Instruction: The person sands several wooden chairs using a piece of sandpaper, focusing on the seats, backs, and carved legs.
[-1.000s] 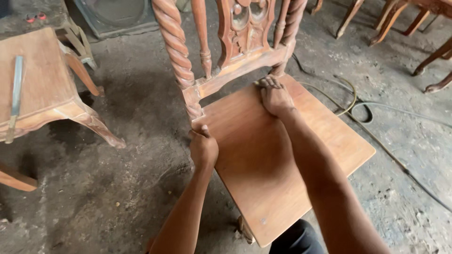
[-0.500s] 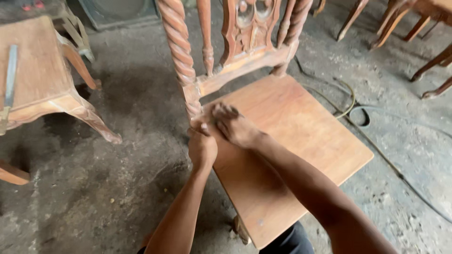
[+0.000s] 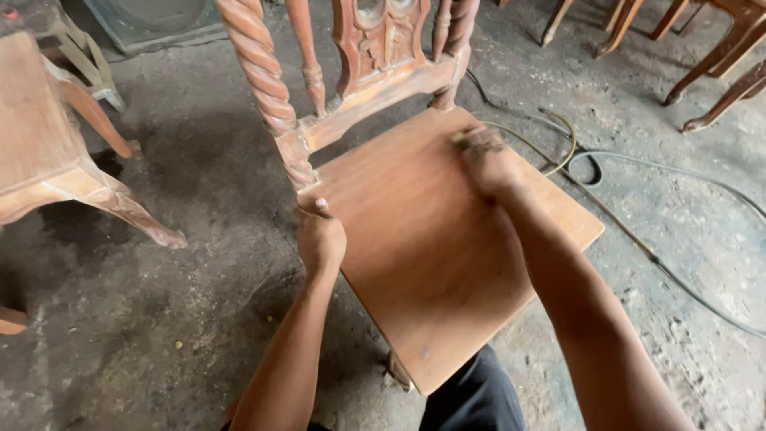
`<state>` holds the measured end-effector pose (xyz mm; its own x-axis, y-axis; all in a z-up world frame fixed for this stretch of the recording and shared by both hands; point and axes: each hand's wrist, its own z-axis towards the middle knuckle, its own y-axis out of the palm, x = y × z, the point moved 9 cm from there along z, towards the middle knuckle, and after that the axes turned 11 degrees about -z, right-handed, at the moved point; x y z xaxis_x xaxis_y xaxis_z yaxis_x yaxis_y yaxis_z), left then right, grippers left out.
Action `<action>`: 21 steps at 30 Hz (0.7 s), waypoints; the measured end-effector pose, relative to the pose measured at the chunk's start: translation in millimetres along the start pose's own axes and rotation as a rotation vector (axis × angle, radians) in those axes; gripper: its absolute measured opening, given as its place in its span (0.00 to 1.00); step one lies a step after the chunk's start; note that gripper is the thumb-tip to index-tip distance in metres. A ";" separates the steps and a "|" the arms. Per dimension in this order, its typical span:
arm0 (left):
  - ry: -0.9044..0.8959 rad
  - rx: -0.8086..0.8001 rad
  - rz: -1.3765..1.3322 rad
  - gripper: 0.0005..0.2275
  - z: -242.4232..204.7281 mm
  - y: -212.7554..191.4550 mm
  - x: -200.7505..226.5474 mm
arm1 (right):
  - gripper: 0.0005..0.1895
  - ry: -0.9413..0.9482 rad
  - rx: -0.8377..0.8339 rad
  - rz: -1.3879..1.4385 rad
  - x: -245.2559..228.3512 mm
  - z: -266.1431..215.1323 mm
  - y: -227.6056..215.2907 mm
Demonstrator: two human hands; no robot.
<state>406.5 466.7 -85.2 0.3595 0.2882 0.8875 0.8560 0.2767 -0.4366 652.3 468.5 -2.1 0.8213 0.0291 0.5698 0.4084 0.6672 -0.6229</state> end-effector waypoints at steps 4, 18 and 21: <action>-0.057 -0.055 -0.015 0.25 4.4 7.1 -6.2 | 0.33 0.108 -0.127 -0.029 14.0 -37.1 -4.2; 0.130 0.023 0.017 0.27 36.2 19.0 -26.1 | 0.34 -0.072 -0.223 0.048 -43.0 -169.1 -112.3; 0.274 0.122 0.011 0.27 34.8 11.8 -19.8 | 0.21 -0.123 0.466 -1.496 -84.9 -183.2 -131.1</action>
<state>396.6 496.1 -113.0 0.4695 0.0385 0.8821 0.8063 0.3883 -0.4462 601.9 242.2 -67.0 -0.2456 -0.8001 0.5472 0.6172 0.3062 0.7248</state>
